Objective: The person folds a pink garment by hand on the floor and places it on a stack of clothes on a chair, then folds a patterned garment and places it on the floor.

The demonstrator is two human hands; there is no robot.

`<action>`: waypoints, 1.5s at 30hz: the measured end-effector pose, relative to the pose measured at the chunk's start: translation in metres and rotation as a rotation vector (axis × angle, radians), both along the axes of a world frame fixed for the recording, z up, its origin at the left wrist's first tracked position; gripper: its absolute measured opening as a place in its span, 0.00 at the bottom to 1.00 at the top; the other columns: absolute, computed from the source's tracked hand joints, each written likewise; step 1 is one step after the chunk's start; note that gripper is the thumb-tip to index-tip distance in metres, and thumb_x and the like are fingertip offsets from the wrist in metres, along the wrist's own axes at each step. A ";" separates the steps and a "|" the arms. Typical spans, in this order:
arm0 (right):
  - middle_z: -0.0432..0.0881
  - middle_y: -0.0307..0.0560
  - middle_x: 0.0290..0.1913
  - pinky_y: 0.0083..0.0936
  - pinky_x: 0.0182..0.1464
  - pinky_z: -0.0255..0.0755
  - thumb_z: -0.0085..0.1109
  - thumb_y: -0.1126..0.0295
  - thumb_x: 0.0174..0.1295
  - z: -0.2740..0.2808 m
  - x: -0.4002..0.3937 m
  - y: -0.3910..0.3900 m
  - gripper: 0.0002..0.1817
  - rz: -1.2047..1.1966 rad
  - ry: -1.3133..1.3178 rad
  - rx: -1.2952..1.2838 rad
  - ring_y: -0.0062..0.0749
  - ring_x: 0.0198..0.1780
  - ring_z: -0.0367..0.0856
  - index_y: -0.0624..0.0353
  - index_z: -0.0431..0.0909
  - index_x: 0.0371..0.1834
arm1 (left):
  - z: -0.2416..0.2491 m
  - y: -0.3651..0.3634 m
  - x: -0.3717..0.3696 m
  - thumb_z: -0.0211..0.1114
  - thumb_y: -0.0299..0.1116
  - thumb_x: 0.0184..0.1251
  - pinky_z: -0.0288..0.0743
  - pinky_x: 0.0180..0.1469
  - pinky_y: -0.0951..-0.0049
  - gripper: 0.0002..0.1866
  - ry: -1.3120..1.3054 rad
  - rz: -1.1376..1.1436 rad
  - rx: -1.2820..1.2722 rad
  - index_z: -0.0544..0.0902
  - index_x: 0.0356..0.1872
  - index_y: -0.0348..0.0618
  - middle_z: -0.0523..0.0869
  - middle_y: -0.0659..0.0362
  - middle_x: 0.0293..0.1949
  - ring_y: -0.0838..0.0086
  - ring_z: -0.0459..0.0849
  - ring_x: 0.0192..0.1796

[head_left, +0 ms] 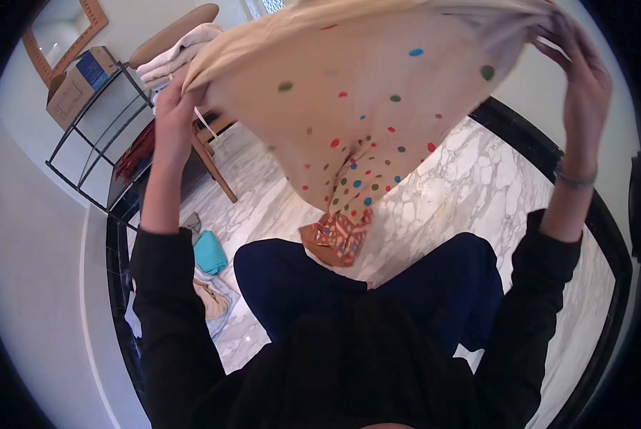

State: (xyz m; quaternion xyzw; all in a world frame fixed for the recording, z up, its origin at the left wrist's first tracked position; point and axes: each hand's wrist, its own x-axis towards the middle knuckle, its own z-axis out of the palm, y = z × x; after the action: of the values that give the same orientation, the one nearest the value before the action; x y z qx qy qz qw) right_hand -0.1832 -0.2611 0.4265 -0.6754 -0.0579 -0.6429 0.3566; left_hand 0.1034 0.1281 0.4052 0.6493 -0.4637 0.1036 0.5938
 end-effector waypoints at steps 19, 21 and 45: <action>0.85 0.41 0.41 0.21 0.47 0.78 0.53 0.59 0.69 0.014 0.061 -0.173 0.20 -0.154 0.556 0.226 0.22 0.40 0.83 0.65 0.80 0.53 | -0.065 0.011 0.133 0.56 0.33 0.63 0.77 0.42 0.52 0.16 -0.712 1.001 0.919 0.72 0.52 0.47 0.84 0.47 0.43 0.51 0.84 0.43; 0.83 0.49 0.51 0.23 0.58 0.74 0.48 0.61 0.72 0.067 0.062 -0.253 0.20 -0.180 0.371 0.179 0.28 0.49 0.82 0.64 0.77 0.58 | 0.012 0.029 0.144 0.55 0.32 0.63 0.76 0.43 0.52 0.17 -0.585 1.206 0.651 0.74 0.54 0.51 0.84 0.48 0.44 0.50 0.84 0.44; 0.69 0.53 0.66 0.32 0.70 0.62 0.40 0.61 0.75 -0.206 -0.176 -0.177 0.23 -0.172 -0.186 0.674 0.38 0.68 0.67 0.63 0.63 0.67 | -0.233 0.213 0.074 0.56 0.37 0.73 0.69 0.32 0.85 0.12 0.338 0.719 -0.235 0.81 0.50 0.44 0.81 0.65 0.33 0.86 0.75 0.29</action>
State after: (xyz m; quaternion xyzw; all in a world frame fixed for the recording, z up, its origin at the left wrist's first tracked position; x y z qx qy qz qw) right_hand -0.3591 -0.4379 0.2207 -0.4610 0.1820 -0.7122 0.4970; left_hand 0.1775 0.3410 0.1721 0.7055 -0.0884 0.2487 0.6577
